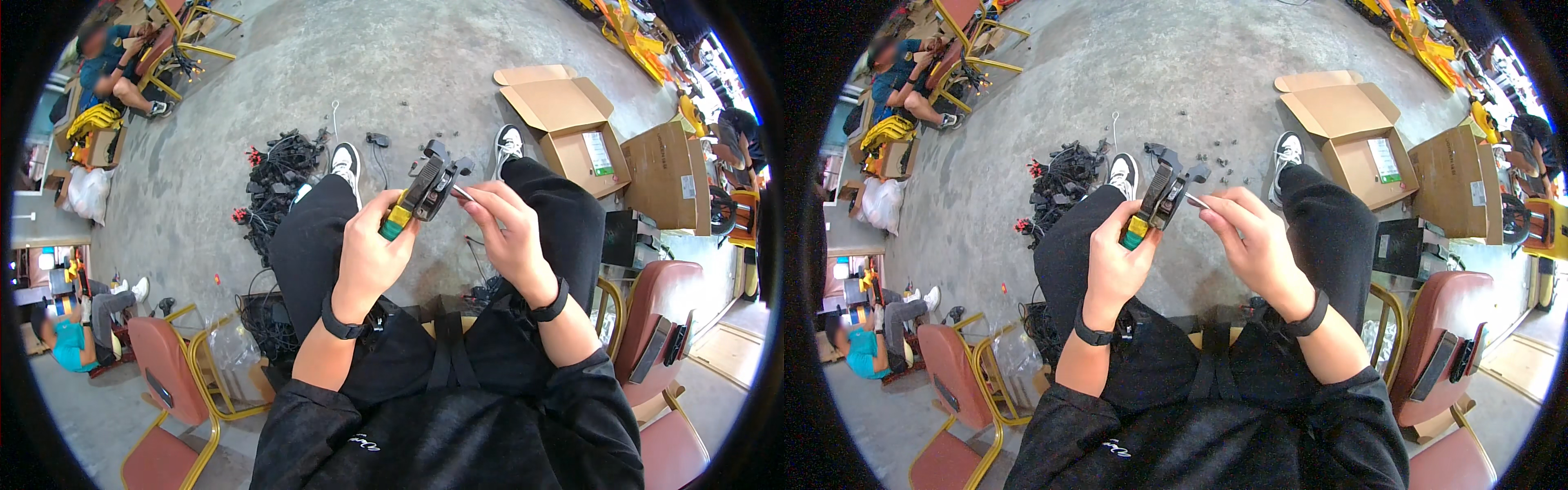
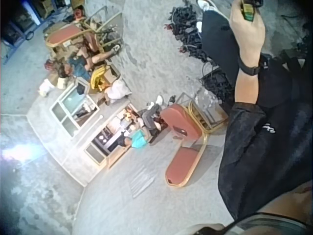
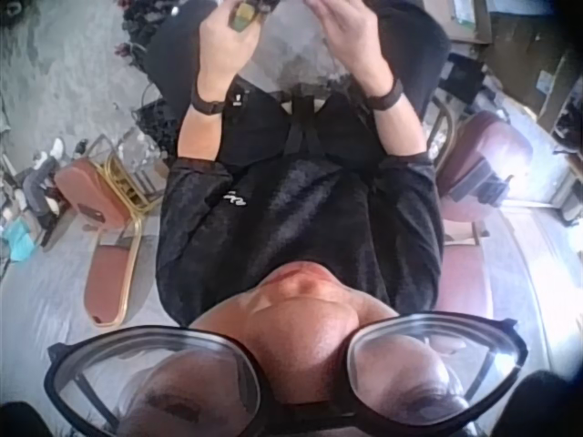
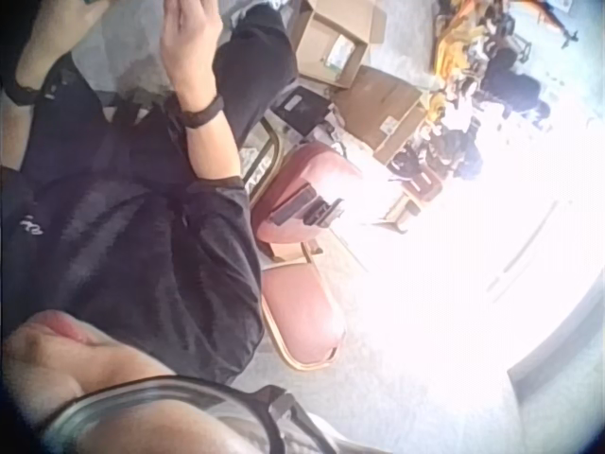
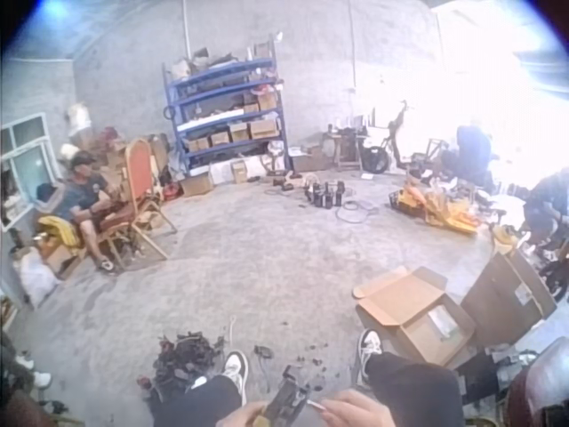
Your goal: The person sits on the floor and assembles a small black electronic device. They use a screwdriver to tighten screws and pliers to manipulate wires and components. The person handles the device and tools with both hands, occasionally picking up small parts from the floor.
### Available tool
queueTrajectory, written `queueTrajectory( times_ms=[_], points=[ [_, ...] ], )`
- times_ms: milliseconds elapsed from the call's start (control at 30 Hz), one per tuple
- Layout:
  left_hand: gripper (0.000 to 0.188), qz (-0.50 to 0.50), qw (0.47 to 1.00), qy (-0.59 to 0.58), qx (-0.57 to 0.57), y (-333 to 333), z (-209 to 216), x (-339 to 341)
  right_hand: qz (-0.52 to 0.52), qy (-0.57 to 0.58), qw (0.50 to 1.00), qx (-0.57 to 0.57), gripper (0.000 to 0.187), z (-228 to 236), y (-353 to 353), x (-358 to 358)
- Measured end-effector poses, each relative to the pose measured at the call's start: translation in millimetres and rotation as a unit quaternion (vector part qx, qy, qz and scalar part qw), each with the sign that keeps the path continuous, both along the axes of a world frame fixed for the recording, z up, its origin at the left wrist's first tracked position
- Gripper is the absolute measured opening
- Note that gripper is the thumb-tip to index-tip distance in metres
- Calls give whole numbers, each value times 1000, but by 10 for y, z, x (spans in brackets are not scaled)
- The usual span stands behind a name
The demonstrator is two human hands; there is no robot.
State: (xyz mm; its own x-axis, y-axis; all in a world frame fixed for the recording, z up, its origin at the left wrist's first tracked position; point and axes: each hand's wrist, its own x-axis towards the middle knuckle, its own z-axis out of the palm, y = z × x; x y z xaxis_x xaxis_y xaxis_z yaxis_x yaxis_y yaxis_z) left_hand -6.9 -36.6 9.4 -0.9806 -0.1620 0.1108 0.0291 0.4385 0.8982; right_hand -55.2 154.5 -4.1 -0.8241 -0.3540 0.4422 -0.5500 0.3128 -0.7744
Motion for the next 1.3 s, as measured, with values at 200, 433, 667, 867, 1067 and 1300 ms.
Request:
queueTrajectory(
  times_ms=[200, 433, 667, 867, 1067, 1300],
  points=[
    [25, 11, 1000, 14, -11, 5, -39, -12, 236, -562, 686, -398, 37, 18, 59, 15],
    [22, 12, 1000, 1, 12, -2, -70, -4, 98, -480, 825, -282, 34, 144, -62, 60],
    [21, 9, 999, -27, 28, 12, -15, 3, 104, -475, 830, -272, 30, 146, 0, 26],
    [20, 2, 997, -53, 47, 5, -42, 0, 30, -237, 955, -179, 15, -87, -82, 61],
    [17, -5, 996, -75, 56, 6, -41, -6, -39, -151, 981, -117, 16, -53, -68, 59],
    [18, -1, 995, -95, 28, 10, -56, -7, -74, 60, 993, 71, 20, 111, -57, 44]
  ],
)
